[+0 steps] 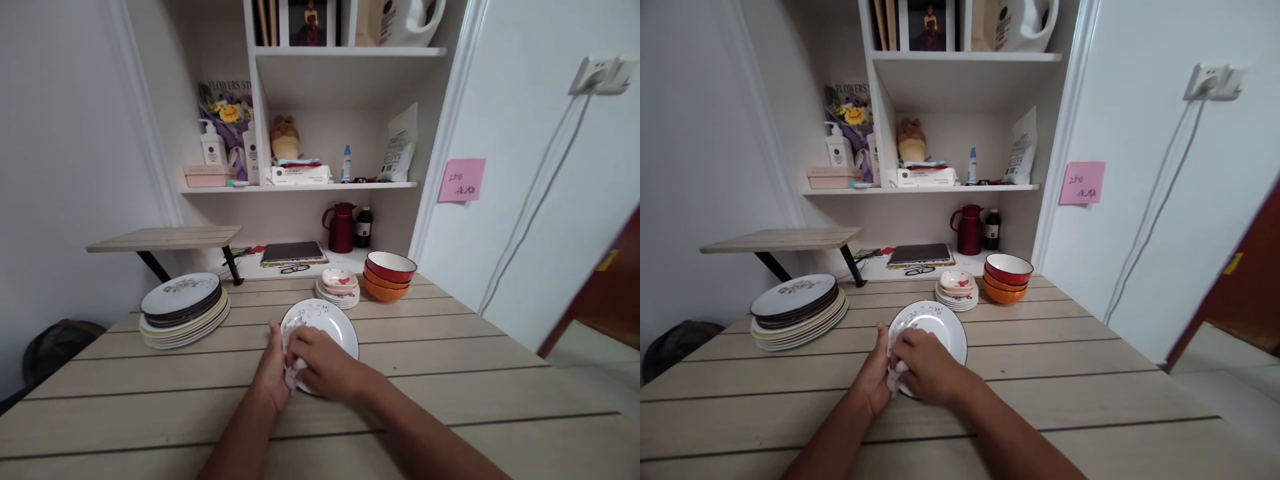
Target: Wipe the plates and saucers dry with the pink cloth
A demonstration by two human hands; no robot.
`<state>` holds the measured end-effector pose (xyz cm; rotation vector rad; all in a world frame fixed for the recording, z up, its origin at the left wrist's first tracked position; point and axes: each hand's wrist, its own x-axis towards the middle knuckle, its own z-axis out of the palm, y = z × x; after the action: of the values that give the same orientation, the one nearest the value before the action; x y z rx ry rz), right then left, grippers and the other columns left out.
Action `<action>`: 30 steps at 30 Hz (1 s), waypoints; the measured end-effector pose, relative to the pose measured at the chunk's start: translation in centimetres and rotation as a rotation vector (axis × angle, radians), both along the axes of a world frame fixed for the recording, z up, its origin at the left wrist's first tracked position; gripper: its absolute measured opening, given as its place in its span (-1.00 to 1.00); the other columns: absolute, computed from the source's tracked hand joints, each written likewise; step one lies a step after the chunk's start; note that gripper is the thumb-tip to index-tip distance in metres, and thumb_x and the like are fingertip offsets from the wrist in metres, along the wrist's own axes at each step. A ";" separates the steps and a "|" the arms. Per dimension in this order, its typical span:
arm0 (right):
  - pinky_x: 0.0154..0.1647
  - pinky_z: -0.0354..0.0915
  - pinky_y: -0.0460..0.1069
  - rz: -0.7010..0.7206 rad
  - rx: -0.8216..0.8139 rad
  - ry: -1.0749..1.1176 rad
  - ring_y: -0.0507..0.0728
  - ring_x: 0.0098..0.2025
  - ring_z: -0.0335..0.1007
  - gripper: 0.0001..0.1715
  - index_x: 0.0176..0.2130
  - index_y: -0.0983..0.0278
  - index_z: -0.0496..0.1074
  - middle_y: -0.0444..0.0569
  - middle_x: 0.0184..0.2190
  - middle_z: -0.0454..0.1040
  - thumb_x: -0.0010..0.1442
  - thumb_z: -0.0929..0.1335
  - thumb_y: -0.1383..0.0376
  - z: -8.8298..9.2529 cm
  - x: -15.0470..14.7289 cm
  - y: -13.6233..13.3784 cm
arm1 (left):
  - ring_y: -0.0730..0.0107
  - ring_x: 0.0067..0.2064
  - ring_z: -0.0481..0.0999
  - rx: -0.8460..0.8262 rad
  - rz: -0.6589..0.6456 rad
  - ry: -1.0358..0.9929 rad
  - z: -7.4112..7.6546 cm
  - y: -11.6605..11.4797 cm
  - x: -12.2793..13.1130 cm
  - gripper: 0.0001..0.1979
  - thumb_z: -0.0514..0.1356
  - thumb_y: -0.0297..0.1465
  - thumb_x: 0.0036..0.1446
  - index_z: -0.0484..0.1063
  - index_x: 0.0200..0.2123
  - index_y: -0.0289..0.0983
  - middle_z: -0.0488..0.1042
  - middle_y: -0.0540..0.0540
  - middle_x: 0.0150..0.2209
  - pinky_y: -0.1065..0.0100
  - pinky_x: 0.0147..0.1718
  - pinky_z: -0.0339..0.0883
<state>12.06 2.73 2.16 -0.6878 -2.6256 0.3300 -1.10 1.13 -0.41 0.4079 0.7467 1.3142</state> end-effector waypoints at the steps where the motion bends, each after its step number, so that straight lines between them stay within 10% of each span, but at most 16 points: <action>1: -0.09 0.12 0.03 -0.049 0.040 0.038 0.16 -0.05 0.25 -0.71 -0.16 0.19 0.39 -0.03 -0.09 0.34 0.07 0.35 0.41 -0.1 -0.5 0.4 | 0.09 -0.02 0.55 0.005 -0.002 -0.011 0.0 0.0 0.0 -0.39 0.03 -0.01 0.19 0.40 0.08 -0.36 0.58 -0.29 -0.10 0.16 -0.02 0.41; 10: -0.02 0.10 0.09 -0.487 0.115 -0.035 0.23 0.04 0.22 -0.73 -0.08 0.18 0.39 0.03 0.04 0.33 0.18 0.31 0.35 1.0 2.9 3.6 | 0.07 -0.08 0.59 -0.055 0.036 0.127 0.1 -0.3 1.0 -0.33 0.01 0.05 0.17 0.38 0.10 -0.35 0.57 -0.32 -0.10 0.12 -0.06 0.43; 18: -0.34 0.15 -0.02 -0.297 -0.004 -0.288 0.15 -0.24 0.36 -0.69 -0.13 0.22 0.39 0.03 -0.09 0.34 0.06 0.33 0.31 1.1 3.7 0.5 | 0.11 -0.09 0.59 -0.067 0.077 0.088 0.2 -0.3 0.9 -0.36 -0.01 0.03 0.19 0.39 0.09 -0.34 0.58 -0.29 -0.10 0.15 -0.09 0.44; 24: -0.10 0.16 0.03 -0.134 0.075 -0.024 0.17 -0.06 0.24 -0.68 -0.10 0.18 0.39 -0.01 -0.06 0.30 0.09 0.35 0.31 0.1 0.7 0.5 | 0.14 -0.18 0.62 -0.056 0.072 0.105 0.2 0.0 0.4 -0.38 -0.02 0.01 0.21 0.42 0.04 -0.38 0.61 -0.27 -0.19 0.20 -0.14 0.46; 30: 0.06 0.04 0.13 -0.284 0.184 0.071 0.22 0.11 0.09 -0.69 -0.04 0.12 0.37 -0.01 0.17 0.21 0.19 0.34 0.29 0.6 0.8 2.3 | 0.13 -0.18 0.62 -0.046 0.062 0.192 0.3 -0.5 1.0 -0.40 0.05 0.00 0.18 0.44 0.01 -0.39 0.62 -0.28 -0.24 0.22 -0.18 0.47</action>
<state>12.89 5.04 2.78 -0.9499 -2.4103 0.0277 -0.14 0.66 -0.06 0.4817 0.9546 1.3250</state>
